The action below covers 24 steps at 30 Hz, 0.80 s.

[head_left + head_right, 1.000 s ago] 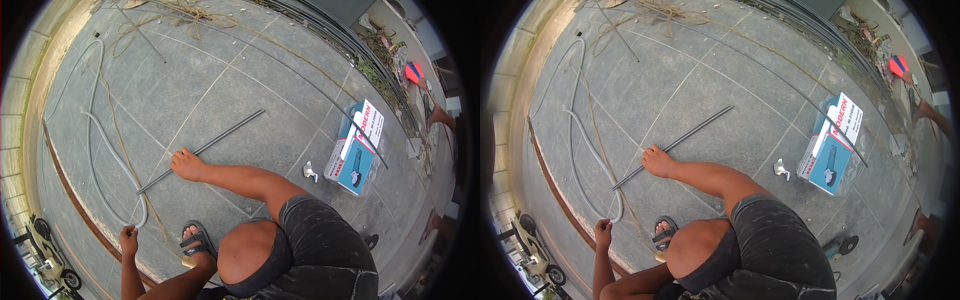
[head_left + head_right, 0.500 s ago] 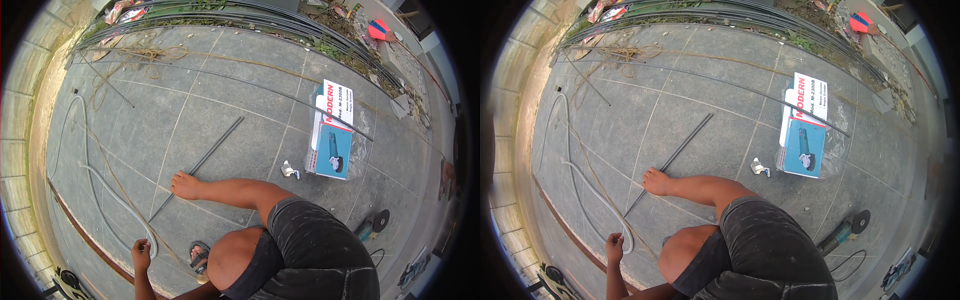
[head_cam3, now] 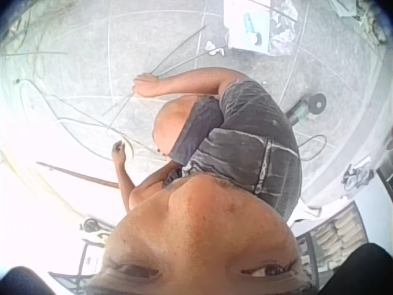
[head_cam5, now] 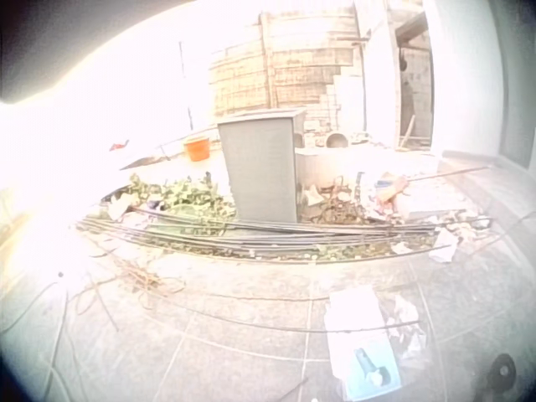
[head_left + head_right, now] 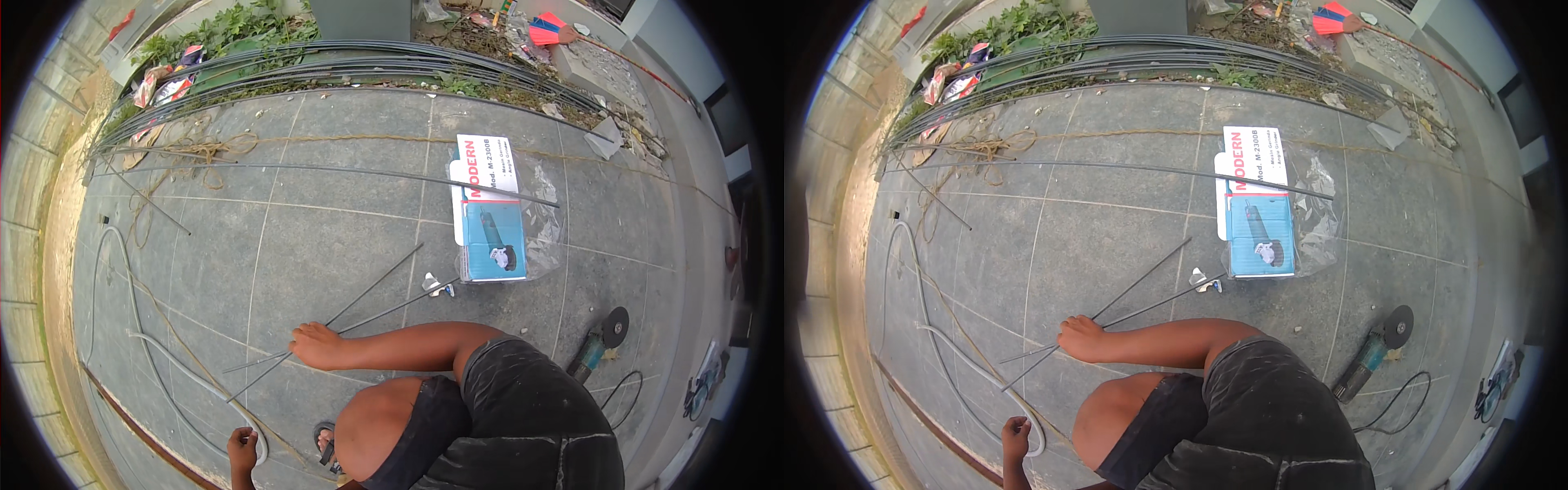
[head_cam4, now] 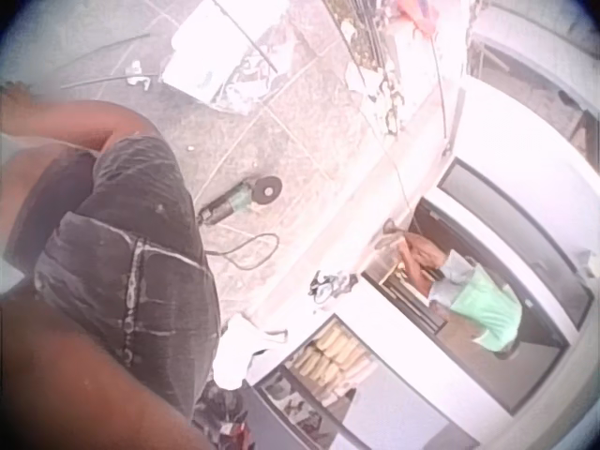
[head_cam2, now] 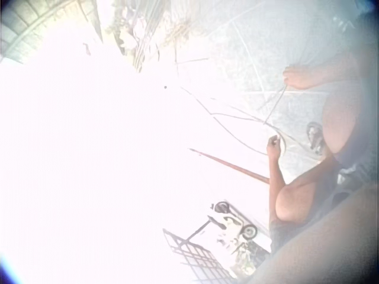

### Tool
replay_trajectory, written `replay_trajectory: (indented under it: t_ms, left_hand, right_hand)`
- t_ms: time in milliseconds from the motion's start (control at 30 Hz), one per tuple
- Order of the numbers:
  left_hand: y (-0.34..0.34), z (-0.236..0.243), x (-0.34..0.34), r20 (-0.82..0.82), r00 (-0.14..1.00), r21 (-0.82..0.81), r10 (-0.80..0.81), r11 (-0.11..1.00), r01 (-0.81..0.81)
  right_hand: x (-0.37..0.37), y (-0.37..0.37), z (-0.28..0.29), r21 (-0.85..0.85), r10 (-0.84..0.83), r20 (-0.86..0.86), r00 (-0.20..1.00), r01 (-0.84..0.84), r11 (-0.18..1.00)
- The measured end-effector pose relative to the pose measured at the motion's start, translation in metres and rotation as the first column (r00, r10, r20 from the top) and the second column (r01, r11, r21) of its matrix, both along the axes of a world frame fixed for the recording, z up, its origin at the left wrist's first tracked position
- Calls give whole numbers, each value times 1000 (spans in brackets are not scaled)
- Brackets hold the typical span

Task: The person selects metal rods from a pile, aligns and measures them, and cuts them using an angle grinder.

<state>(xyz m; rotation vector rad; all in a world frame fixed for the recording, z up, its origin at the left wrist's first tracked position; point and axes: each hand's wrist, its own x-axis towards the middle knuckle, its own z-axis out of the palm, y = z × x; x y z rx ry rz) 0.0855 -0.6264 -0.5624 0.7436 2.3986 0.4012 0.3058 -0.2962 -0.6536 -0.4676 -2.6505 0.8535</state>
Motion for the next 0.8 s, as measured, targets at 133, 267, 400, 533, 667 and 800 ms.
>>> replay_trajectory:
  t_ms: [133, 267, 400, 533, 667, 800]
  left_hand:
    - [-10, -2, -12, 0, 992, -154, -122, 981, 121]
    - [24, 0, -4, 84, 936, -333, -343, 875, 351]
    - [34, -17, -13, 136, 895, -352, -426, 823, 445]
    - [36, -36, -37, 188, 837, -301, -514, 781, 547]
    - [76, -26, -47, 148, 835, -359, -530, 758, 545]
    - [119, -7, -64, 57, 851, -430, -522, 756, 493]
  right_hand:
    - [39, 31, 100, -296, 23, -18, 1000, -27, 955]
    - [88, 85, 202, -508, -48, -283, 958, -107, 855]
    - [149, 126, 302, -478, -249, -562, 789, -65, 876]
    - [245, 154, 384, -259, -450, -547, 706, 368, 893]
    - [364, 181, 402, -178, -746, -239, 622, 727, 663]
    - [509, 199, 337, 112, -908, 48, 415, 901, 418]
